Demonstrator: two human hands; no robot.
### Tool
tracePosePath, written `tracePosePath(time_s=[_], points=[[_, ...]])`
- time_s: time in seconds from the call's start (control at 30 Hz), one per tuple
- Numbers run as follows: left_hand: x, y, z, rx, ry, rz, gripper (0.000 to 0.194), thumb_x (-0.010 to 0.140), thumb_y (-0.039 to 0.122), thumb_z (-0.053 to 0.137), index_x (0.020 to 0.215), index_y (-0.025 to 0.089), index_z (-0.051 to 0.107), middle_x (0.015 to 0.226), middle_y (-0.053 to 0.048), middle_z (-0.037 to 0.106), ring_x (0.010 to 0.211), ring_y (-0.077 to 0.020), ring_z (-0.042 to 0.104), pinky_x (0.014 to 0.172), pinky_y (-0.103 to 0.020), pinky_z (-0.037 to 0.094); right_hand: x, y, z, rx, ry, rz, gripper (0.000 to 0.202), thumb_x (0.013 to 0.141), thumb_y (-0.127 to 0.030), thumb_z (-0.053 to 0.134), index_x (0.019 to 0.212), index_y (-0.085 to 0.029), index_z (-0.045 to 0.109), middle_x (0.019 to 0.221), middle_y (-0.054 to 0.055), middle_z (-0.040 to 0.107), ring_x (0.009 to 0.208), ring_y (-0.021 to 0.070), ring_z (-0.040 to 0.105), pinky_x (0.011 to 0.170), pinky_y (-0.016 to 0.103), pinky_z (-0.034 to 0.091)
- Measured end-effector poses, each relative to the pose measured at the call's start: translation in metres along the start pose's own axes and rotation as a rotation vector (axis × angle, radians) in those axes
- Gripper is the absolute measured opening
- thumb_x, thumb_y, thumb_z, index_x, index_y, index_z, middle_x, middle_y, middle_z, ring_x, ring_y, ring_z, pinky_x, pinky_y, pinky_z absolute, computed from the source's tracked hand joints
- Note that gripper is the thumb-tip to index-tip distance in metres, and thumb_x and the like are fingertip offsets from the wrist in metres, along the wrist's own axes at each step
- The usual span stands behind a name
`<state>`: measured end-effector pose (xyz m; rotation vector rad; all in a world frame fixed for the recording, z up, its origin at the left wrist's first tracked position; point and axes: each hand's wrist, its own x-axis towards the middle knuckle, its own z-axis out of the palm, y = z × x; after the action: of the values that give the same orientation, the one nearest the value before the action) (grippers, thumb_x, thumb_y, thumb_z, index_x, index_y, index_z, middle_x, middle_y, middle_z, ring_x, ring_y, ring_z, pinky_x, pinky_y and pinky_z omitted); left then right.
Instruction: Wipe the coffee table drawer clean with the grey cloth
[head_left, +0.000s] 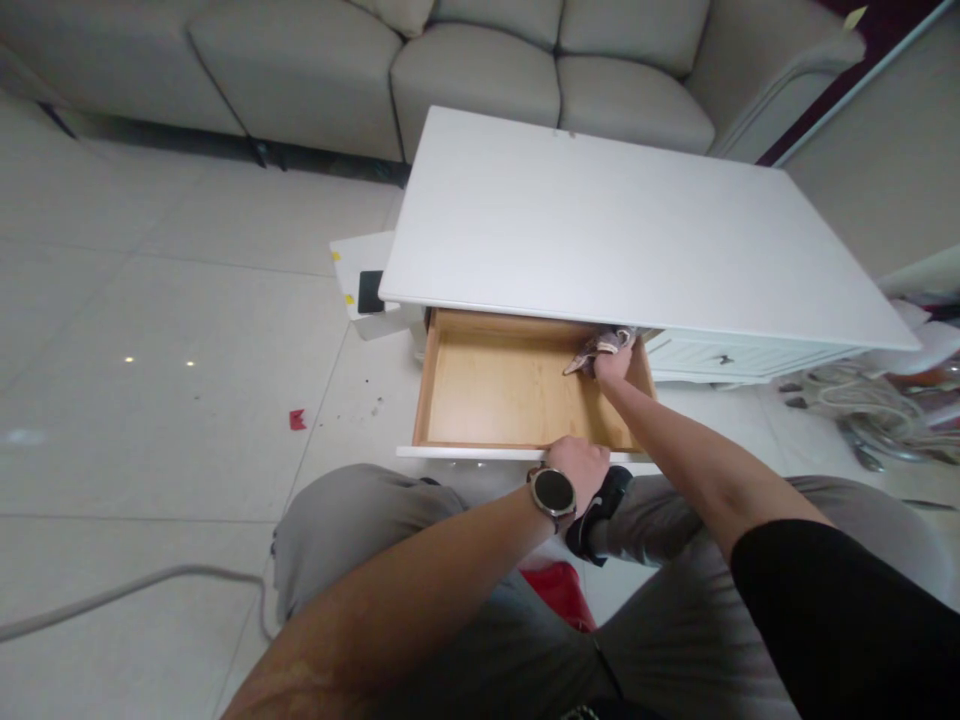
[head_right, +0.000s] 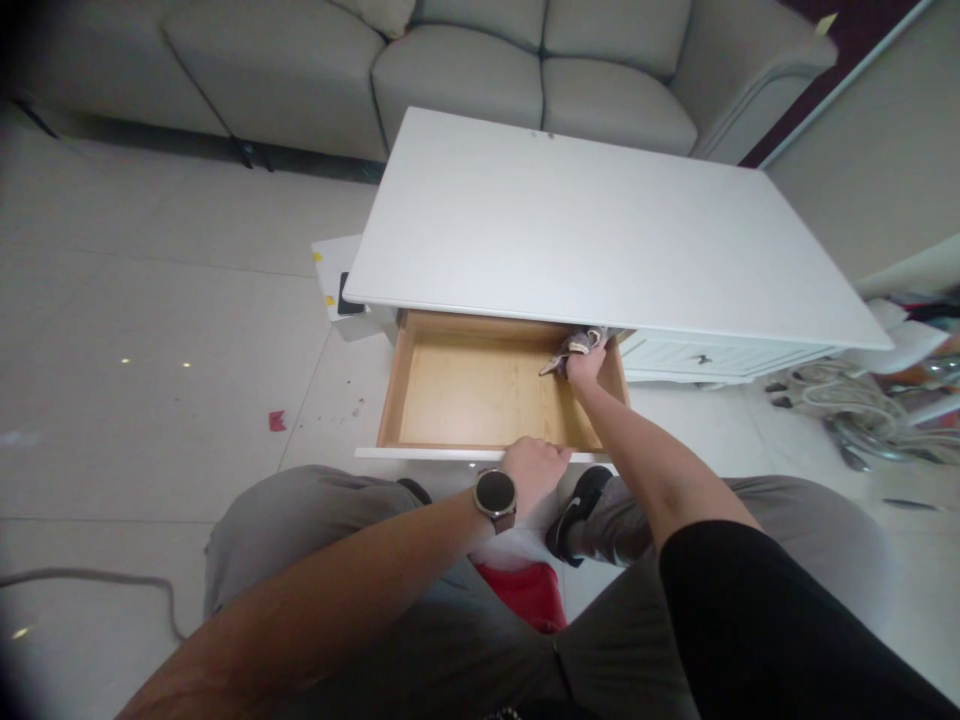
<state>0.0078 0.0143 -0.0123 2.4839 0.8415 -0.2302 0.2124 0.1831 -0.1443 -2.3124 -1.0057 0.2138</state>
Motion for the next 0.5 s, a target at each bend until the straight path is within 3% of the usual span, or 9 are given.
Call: tracePosePath(time_s=[0.1, 0.2, 0.37, 0.5], points=[[0.0, 0.001, -0.004, -0.023, -0.006, -0.025, 0.034, 0.104, 0.008, 0.04, 0.127, 0.01, 0.065, 0.113, -0.015, 0.078, 0.107, -0.0256, 0.075, 0.083, -0.036, 0.057, -0.011, -0.02, 0.023, 0.115, 0.039, 0.094, 0.084, 0.083, -0.013, 0.051, 0.165, -0.007, 0.031, 0.141, 0.024, 0.06, 0.125, 0.0287, 0.066, 0.11, 0.039, 0.05], [0.001, 0.004, -0.005, -0.049, -0.008, -0.056, 0.033, 0.104, 0.007, 0.043, 0.124, 0.01, 0.068, 0.111, -0.016, 0.079, 0.106, -0.0269, 0.076, 0.082, -0.037, 0.058, -0.031, -0.046, 0.041, 0.078, 0.022, 0.134, 0.086, 0.082, -0.008, 0.047, 0.165, -0.005, 0.028, 0.137, 0.025, 0.06, 0.126, 0.0282, 0.065, 0.11, 0.038, 0.05], [0.004, 0.005, 0.006, -0.113, 0.031, -0.081, 0.037, 0.099, 0.003, 0.044, 0.118, 0.009, 0.075, 0.106, -0.019, 0.079, 0.099, -0.0303, 0.076, 0.079, -0.041, 0.059, -0.078, -0.093, 0.069, -0.112, -0.134, -0.07, 0.082, 0.088, -0.011, 0.038, 0.166, 0.0, 0.019, 0.129, 0.025, 0.064, 0.117, 0.0289, 0.068, 0.101, 0.043, 0.056], [0.01, 0.005, 0.018, -0.201, 0.093, -0.1, 0.045, 0.097, 0.002, 0.037, 0.124, 0.004, 0.073, 0.117, -0.026, 0.075, 0.105, -0.0358, 0.072, 0.08, -0.046, 0.057, -0.115, -0.136, 0.088, -0.343, -0.33, -0.272, 0.086, 0.089, -0.014, 0.037, 0.17, -0.003, 0.01, 0.137, 0.026, 0.062, 0.124, 0.0311, 0.066, 0.101, 0.046, 0.057]])
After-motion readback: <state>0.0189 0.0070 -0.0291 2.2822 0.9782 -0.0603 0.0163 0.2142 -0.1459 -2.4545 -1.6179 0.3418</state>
